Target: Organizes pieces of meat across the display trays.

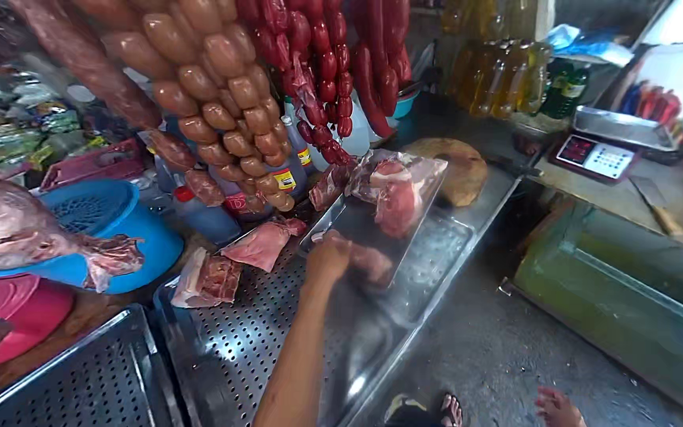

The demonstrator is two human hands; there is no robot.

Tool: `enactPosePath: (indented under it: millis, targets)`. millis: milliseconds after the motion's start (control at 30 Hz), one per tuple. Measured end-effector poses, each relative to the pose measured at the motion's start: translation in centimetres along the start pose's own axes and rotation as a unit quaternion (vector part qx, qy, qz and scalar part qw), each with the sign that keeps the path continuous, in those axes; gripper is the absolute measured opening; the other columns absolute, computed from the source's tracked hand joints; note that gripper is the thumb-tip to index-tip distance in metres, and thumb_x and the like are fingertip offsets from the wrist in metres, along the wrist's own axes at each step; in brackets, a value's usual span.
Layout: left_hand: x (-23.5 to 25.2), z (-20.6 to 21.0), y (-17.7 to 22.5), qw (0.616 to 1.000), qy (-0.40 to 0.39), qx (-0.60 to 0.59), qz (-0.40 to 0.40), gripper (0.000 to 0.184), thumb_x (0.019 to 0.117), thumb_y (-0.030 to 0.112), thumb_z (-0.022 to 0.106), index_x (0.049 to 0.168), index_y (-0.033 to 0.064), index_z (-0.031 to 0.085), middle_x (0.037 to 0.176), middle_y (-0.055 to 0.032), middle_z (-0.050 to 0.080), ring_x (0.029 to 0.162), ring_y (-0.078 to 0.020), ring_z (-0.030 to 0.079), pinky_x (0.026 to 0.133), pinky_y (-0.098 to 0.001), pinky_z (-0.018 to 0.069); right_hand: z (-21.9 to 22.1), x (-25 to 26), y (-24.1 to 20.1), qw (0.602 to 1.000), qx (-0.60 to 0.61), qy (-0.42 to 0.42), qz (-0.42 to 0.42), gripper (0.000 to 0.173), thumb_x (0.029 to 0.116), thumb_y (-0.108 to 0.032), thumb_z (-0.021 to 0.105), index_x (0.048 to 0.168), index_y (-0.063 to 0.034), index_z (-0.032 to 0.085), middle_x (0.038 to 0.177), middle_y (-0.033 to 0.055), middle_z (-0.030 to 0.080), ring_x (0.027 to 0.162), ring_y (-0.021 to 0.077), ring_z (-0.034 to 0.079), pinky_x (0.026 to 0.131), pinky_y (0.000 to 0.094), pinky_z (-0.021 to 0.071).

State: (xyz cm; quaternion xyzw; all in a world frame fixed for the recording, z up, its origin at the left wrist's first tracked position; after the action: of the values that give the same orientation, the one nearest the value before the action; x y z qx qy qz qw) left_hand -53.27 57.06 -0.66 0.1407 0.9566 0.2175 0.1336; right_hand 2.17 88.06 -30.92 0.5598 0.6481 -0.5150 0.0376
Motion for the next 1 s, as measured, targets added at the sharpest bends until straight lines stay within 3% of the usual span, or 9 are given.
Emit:
enactPosePath:
  millis: [100, 267, 433, 567, 633, 700, 767, 867, 1000]
  targets:
    - [0.0, 0.6, 0.6, 0.998, 0.028, -0.048, -0.009, 0.064, 0.1023, 0.043, 0.059, 0.15, 0.0021, 0.047, 0.145, -0.0251, 0.054, 0.137, -0.0387, 0.052, 0.115, -0.0551, 0.041, -1.7, 5.2, -7.9, 0.998, -0.006, -0.013, -0.067, 0.036, 0.1078, -0.016, 0.048, 0.139, 0.0027, 0.055, 0.12, 0.0246, 0.069, 0.1, 0.0363, 0.072, 0.088, 0.0541, 0.0578]
    - [1.4, 0.2, 3.8, 0.98, 0.061, -0.189, -0.009, 0.05, 0.104, 0.031, 0.06, 0.145, 0.004, 0.052, 0.134, -0.0161, 0.065, 0.12, -0.025, 0.065, 0.105, -0.045, 0.0522, -0.9, 9.8, -19.9, 0.986, 0.026, -0.041, -0.159, 0.031, 0.1056, -0.012, 0.052, 0.133, 0.0013, 0.059, 0.112, 0.0208, 0.072, 0.094, 0.0311, 0.073, 0.083, 0.0498, 0.0609]
    - [5.4, 0.0, 8.2, 0.972, 0.079, -0.218, 0.029, 0.047, 0.1031, 0.031, 0.061, 0.141, 0.0039, 0.056, 0.13, -0.0132, 0.067, 0.114, -0.0205, 0.069, 0.1, -0.0407, 0.0561, 2.2, 11.1, -28.5, 0.971, 0.059, -0.074, -0.221, 0.031, 0.1041, -0.01, 0.05, 0.13, 0.0018, 0.061, 0.106, 0.0168, 0.073, 0.089, 0.026, 0.074, 0.078, 0.0454, 0.062]
    - [8.8, 1.6, 15.1, 0.986, 0.047, -0.141, 0.081, 0.041, 0.1019, 0.031, 0.062, 0.136, 0.0073, 0.062, 0.131, -0.0127, 0.066, 0.12, -0.0238, 0.065, 0.105, -0.0459, 0.0529, 3.8, 11.8, -33.9, 0.945, -0.042, -0.133, -0.295, 0.03, 0.1029, -0.011, 0.053, 0.129, -0.0016, 0.064, 0.11, 0.0136, 0.074, 0.092, 0.0237, 0.074, 0.083, 0.0452, 0.0626]
    - [9.5, 2.8, 18.4, 0.993, 0.028, -0.07, 0.095, 0.046, 0.0987, 0.035, 0.065, 0.137, 0.01, 0.062, 0.136, -0.015, 0.062, 0.131, -0.0298, 0.057, 0.112, -0.0495, 0.046, 3.7, 12.3, -36.5, 0.929, -0.074, -0.142, -0.332, 0.03, 0.1025, -0.012, 0.053, 0.128, -0.004, 0.066, 0.108, 0.0104, 0.074, 0.09, 0.0204, 0.074, 0.082, 0.0424, 0.0627]
    - [10.1, 4.0, 20.7, 0.997, 0.033, -0.003, 0.075, 0.051, 0.0949, 0.039, 0.068, 0.137, 0.0106, 0.062, 0.139, -0.0184, 0.059, 0.134, -0.0361, 0.052, 0.111, -0.053, 0.0455, 3.4, 12.9, -38.4, 0.92, -0.08, -0.149, -0.353, 0.028, 0.1018, -0.014, 0.054, 0.125, -0.0048, 0.067, 0.105, 0.0086, 0.075, 0.087, 0.0187, 0.074, 0.08, 0.0406, 0.063]
    - [11.0, 6.0, 21.6, 0.997, 0.05, 0.043, 0.035, 0.066, 0.0912, 0.046, 0.071, 0.145, 0.0113, 0.056, 0.147, -0.0239, 0.05, 0.136, -0.0438, 0.047, 0.108, -0.0588, 0.0449, 3.2, 13.7, -39.7, 0.914, -0.093, -0.164, -0.359, 0.027, 0.1017, -0.015, 0.055, 0.124, -0.006, 0.067, 0.104, 0.0077, 0.075, 0.087, 0.0174, 0.074, 0.081, 0.0396, 0.0626]
    - [12.2, 8.6, 21.6, 0.994, 0.073, 0.067, -0.043, 0.086, 0.0835, 0.054, 0.076, 0.155, 0.0163, 0.045, 0.162, -0.0255, 0.032, 0.145, -0.0492, 0.034, 0.112, -0.0649, 0.0375, 3.2, 15.3, -41.4, 0.9, -0.106, -0.202, -0.371, 0.028, 0.1016, -0.015, 0.054, 0.124, -0.0071, 0.068, 0.102, 0.0049, 0.076, 0.088, 0.0146, 0.074, 0.082, 0.0373, 0.0624]
    - [12.8, 10.0, 22.0, 0.987, 0.09, 0.083, -0.101, 0.091, 0.0818, 0.056, 0.077, 0.156, 0.0165, 0.042, 0.163, -0.0281, 0.028, 0.147, -0.0513, 0.031, 0.11, -0.067, 0.0375, 2.9, 16.9, -42.8, 0.877, -0.086, -0.264, -0.392, 0.027, 0.1012, -0.018, 0.055, 0.123, -0.0078, 0.068, 0.1, 0.0034, 0.075, 0.087, 0.0121, 0.074, 0.082, 0.0332, 0.063]
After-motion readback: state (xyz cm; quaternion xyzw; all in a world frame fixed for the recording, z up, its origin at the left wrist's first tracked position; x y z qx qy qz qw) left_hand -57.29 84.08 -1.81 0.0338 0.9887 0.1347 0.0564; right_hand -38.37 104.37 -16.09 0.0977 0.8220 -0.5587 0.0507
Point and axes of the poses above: each hand's wrist, its own x-axis towards the middle knuckle, its own z-axis out of the palm, y = z × x, the point moved 9 cm from there along x, towards the middle knuckle
